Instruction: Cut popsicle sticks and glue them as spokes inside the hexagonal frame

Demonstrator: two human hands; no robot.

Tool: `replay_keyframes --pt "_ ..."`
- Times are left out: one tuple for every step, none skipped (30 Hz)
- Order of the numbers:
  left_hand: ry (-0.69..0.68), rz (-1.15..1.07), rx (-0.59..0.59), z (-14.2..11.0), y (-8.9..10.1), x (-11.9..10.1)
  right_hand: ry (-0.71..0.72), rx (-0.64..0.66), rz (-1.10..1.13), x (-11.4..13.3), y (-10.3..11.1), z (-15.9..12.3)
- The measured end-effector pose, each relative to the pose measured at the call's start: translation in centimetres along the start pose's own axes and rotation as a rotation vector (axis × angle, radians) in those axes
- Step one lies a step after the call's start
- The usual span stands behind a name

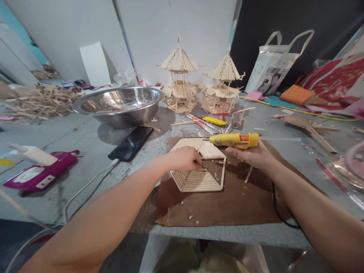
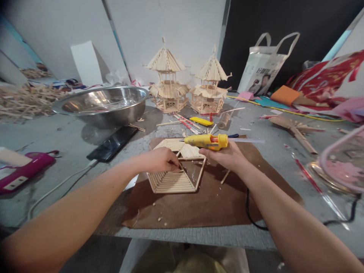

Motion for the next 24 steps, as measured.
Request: replay_keyframes --pt "0.004 0.001 0.004 -0.01 0.02 0.01 0.001 -0.004 -0.009 -0.05 0.03 0.02" --pt "0.007 0.002 0.008 -0.02 0.03 0.02 0.004 -0.009 -0.018 -0.08 0.06 0.04" --pt "0.010 0.003 0.012 -0.03 0.04 0.02 0.011 -0.014 -0.024 -0.06 0.10 0.04" --pt "0.012 0.003 0.016 -0.03 0.05 0.02 0.023 -0.019 -0.027 0.02 0.14 0.02" --pt "0.014 0.002 0.019 -0.04 0.05 0.03 0.032 -0.021 -0.028 0.10 0.17 0.00" --pt "0.015 -0.001 0.021 -0.04 0.03 0.04 0.038 -0.021 -0.029 0.18 0.17 -0.03" --pt "0.016 -0.002 0.023 -0.04 0.01 0.05 0.042 -0.023 -0.029 0.26 0.19 -0.06" --pt "0.016 -0.002 0.024 -0.03 -0.01 0.05 0.042 -0.021 -0.029 0.32 0.17 -0.07" --pt "0.016 0.001 0.023 -0.02 -0.01 0.04 0.042 -0.020 -0.027 0.36 0.16 -0.08" --pt "0.014 0.005 0.020 -0.01 0.00 0.03 0.041 -0.020 -0.026 0.38 0.15 -0.09" --pt "0.013 0.010 0.018 0.00 0.02 0.00 0.039 -0.024 -0.025 0.38 0.16 -0.08" --pt "0.013 0.015 0.015 0.00 0.04 -0.02 0.037 -0.029 -0.024 0.36 0.17 -0.07" --pt "0.011 0.020 0.015 0.00 0.07 -0.06 0.031 -0.035 -0.025 0.31 0.18 -0.06" --pt "0.011 0.022 0.016 0.00 0.08 -0.10 0.025 -0.038 -0.028 0.25 0.19 -0.05" --pt "0.011 0.022 0.018 -0.01 0.09 -0.13 0.022 -0.040 -0.029 0.19 0.20 -0.05" --pt "0.013 0.020 0.020 -0.02 0.10 -0.15 0.019 -0.039 -0.029 0.13 0.20 -0.05" --pt "0.015 0.017 0.022 -0.03 0.10 -0.16 0.018 -0.040 -0.027 0.08 0.22 -0.06" --pt "0.017 0.013 0.023 -0.04 0.09 -0.16 0.021 -0.041 -0.024 0.04 0.24 -0.06" --pt "0.020 0.010 0.024 -0.04 0.08 -0.16 0.025 -0.041 -0.023 0.01 0.26 -0.07" --pt "0.023 0.006 0.025 -0.05 0.06 -0.14 0.032 -0.043 -0.023 0.00 0.28 -0.07" --pt "0.025 0.003 0.026 -0.05 0.03 -0.12 0.040 -0.039 -0.025 0.01 0.27 -0.07" --pt "0.028 -0.001 0.026 -0.05 0.00 -0.09 0.046 -0.037 -0.028 0.02 0.26 -0.06" --pt "0.031 -0.005 0.025 -0.06 -0.02 -0.06 0.049 -0.036 -0.032 0.03 0.25 -0.06" --pt "0.033 -0.010 0.021 -0.06 -0.03 -0.03 0.046 -0.034 -0.035 0.03 0.23 -0.05"
Point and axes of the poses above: each hand's wrist, its own z-axis towards the middle knuckle, its own y-axis out of the back of the hand, x = y × z, the point moved 6 cm from there along z, towards the middle knuckle, and after that the axes turned 11 degrees about -y, right-handed, at the moved point
